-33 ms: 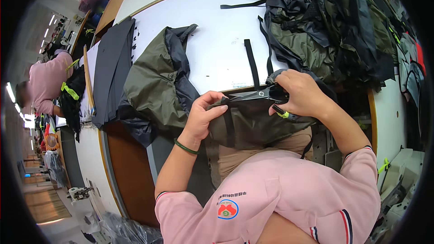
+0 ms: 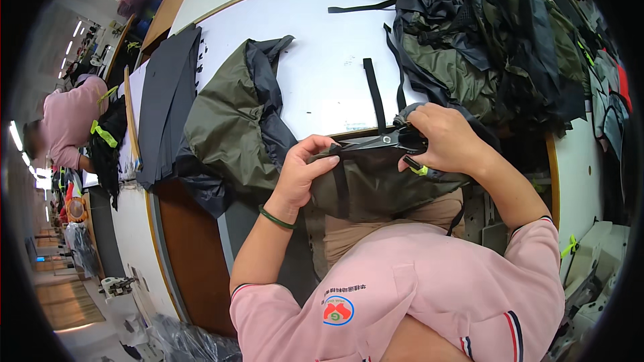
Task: Inspecting and trimming loose threads from military-style tactical vests or jackets using scissors.
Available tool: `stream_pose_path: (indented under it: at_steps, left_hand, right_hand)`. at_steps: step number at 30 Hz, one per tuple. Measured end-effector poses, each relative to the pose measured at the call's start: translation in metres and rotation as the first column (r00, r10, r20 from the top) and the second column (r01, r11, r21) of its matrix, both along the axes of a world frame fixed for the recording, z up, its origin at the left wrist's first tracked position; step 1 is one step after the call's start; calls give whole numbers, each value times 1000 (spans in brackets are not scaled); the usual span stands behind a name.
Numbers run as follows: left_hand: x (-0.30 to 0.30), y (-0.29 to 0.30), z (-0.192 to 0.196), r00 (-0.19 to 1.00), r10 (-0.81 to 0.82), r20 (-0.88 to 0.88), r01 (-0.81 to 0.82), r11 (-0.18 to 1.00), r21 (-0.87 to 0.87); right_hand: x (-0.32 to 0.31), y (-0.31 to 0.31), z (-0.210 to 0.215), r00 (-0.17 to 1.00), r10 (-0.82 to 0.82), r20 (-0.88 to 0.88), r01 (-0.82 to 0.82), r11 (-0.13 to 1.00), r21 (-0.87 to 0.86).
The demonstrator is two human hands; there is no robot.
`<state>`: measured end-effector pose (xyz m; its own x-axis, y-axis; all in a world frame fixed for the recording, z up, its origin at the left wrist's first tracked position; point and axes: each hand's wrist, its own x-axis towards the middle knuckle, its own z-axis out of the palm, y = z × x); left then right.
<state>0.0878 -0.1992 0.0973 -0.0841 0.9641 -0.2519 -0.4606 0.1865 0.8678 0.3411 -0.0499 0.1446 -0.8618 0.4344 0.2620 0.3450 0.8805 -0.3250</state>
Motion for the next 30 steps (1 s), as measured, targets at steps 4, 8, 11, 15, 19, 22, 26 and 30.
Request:
stream_pose_path:
  at_steps: [4,8,11,15,19,22,26,30]
  left_hand:
    - [1,0,-4,1000,8,-30,-7,1000,9]
    - [3,0,1,997,-36,-62,38,999,29]
    - [3,0,2,996,-42,-75,45,998,41]
    - [5,-1,4,996,-36,-79,40,998,42]
    - [5,-1,6,988,-61,-141,72,995,76]
    - [0,5,9,993,-48,-105,51,999,18]
    - [-25,9,1,986,161,-51,-164,985,-58]
    - [-45,27,-10,983,183,-3,-182,978,-101]
  right_hand:
    - [-9,-3,3,999,21,27,-21,1000,-16]
    - [-14,-6,9,999,29,44,-27,999,-37]
    - [-14,-7,13,998,24,60,-21,999,-50]
    - [-10,-6,15,990,-6,144,18,996,-85]
    - [3,-4,12,989,-42,143,59,992,-115]
    - [32,6,7,956,-276,101,294,906,-305]
    - [84,13,-16,894,-391,218,448,776,-445]
    - [133,11,-75,871,-490,44,443,743,-501]
